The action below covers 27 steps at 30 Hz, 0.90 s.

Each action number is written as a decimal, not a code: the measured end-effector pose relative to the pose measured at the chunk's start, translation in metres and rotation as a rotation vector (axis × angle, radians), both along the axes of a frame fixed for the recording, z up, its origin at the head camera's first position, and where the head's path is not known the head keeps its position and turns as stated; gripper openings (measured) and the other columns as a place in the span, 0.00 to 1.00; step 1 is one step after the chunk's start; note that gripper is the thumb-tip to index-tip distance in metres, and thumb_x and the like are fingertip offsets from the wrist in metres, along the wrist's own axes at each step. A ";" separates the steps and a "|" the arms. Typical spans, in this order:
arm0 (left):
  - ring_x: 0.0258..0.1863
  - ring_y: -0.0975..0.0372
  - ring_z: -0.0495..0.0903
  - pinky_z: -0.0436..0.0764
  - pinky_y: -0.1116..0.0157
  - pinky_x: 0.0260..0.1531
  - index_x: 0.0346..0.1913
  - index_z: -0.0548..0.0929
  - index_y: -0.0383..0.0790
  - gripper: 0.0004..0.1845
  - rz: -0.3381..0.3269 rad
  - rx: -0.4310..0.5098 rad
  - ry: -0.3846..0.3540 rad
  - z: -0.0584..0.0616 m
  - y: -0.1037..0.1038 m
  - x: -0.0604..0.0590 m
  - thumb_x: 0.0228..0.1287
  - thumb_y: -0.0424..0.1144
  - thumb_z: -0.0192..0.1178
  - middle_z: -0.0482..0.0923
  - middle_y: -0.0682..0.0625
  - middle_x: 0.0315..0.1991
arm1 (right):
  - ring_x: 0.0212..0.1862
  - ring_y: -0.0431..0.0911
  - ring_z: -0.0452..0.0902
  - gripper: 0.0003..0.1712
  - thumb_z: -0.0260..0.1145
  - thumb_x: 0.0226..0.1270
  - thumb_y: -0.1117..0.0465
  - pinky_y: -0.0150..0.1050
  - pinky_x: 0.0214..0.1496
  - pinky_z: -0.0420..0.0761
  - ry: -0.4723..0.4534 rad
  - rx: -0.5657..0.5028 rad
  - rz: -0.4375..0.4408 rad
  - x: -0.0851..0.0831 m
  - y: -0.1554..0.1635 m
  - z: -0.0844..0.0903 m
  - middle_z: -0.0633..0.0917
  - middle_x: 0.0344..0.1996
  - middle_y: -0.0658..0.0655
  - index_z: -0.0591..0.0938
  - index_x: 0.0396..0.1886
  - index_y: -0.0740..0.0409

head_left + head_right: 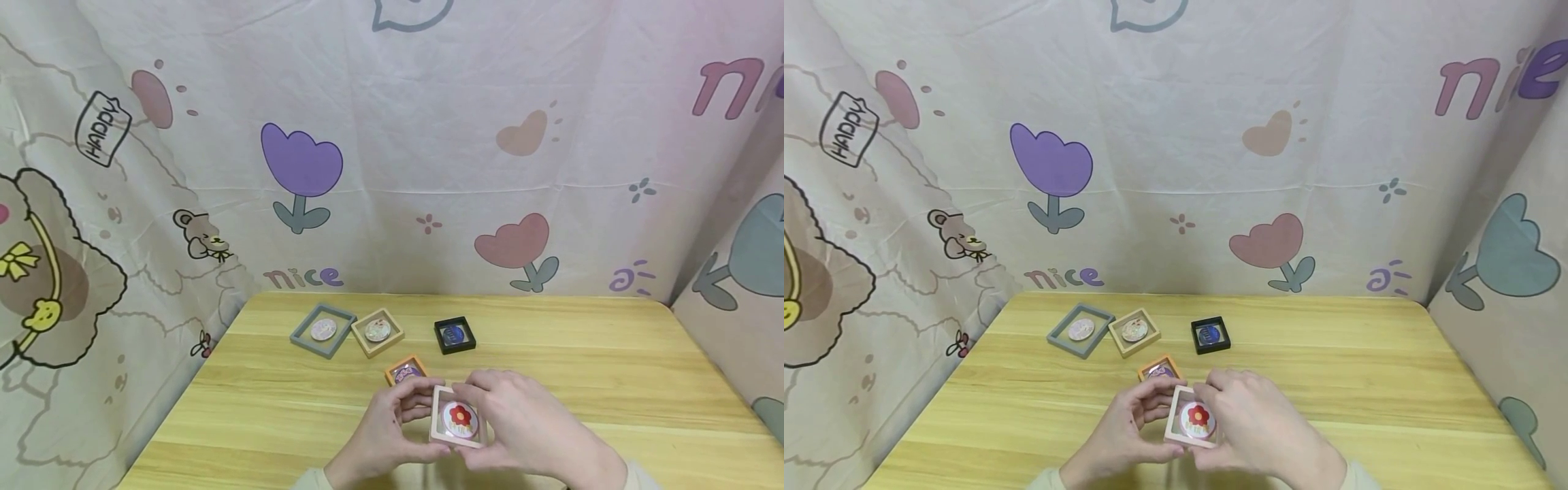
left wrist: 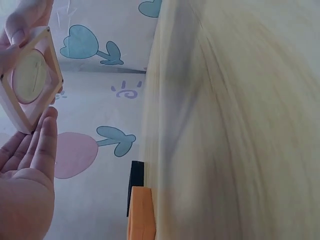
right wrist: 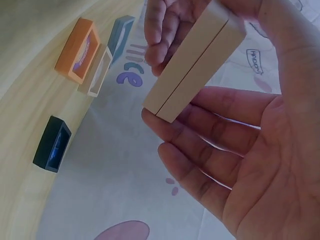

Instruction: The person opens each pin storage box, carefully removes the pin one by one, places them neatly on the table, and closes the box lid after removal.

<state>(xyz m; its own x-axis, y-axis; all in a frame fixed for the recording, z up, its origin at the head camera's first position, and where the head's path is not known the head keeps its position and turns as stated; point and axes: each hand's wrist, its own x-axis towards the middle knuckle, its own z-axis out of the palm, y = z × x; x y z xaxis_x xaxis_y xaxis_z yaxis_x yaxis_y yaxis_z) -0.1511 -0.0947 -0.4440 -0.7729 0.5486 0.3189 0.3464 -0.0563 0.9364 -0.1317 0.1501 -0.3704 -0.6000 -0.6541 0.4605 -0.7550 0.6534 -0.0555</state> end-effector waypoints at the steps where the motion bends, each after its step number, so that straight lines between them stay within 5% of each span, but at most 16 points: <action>1: 0.59 0.61 0.86 0.86 0.61 0.66 0.70 0.75 0.28 0.39 -0.002 0.001 -0.015 0.000 0.000 0.000 0.56 0.30 0.81 0.83 0.37 0.61 | 0.32 0.29 0.71 0.30 0.84 0.43 0.39 0.31 0.34 0.82 -0.001 -0.002 0.003 0.000 0.000 0.000 0.81 0.33 0.36 0.89 0.46 0.45; 6: 0.59 0.62 0.85 0.86 0.62 0.66 0.70 0.75 0.28 0.40 0.007 -0.013 -0.110 0.001 0.001 0.001 0.54 0.29 0.81 0.83 0.39 0.61 | 0.29 0.28 0.63 0.27 0.84 0.40 0.40 0.25 0.30 0.72 -0.010 0.000 0.013 -0.002 -0.001 0.001 0.74 0.28 0.34 0.88 0.42 0.42; 13: 0.57 0.62 0.87 0.87 0.63 0.65 0.68 0.77 0.29 0.37 -0.011 0.056 -0.147 -0.006 0.002 -0.001 0.53 0.25 0.79 0.84 0.36 0.59 | 0.25 0.27 0.57 0.22 0.82 0.40 0.41 0.20 0.26 0.60 -0.036 0.009 0.013 -0.004 -0.003 0.003 0.68 0.25 0.33 0.80 0.30 0.38; 27: 0.59 0.62 0.86 0.87 0.64 0.64 0.70 0.75 0.27 0.38 -0.029 0.113 -0.173 -0.006 0.001 -0.004 0.53 0.25 0.77 0.82 0.34 0.62 | 0.24 0.25 0.59 0.18 0.79 0.48 0.41 0.17 0.22 0.59 -0.127 -0.049 0.025 -0.010 -0.001 0.012 0.68 0.24 0.34 0.78 0.26 0.36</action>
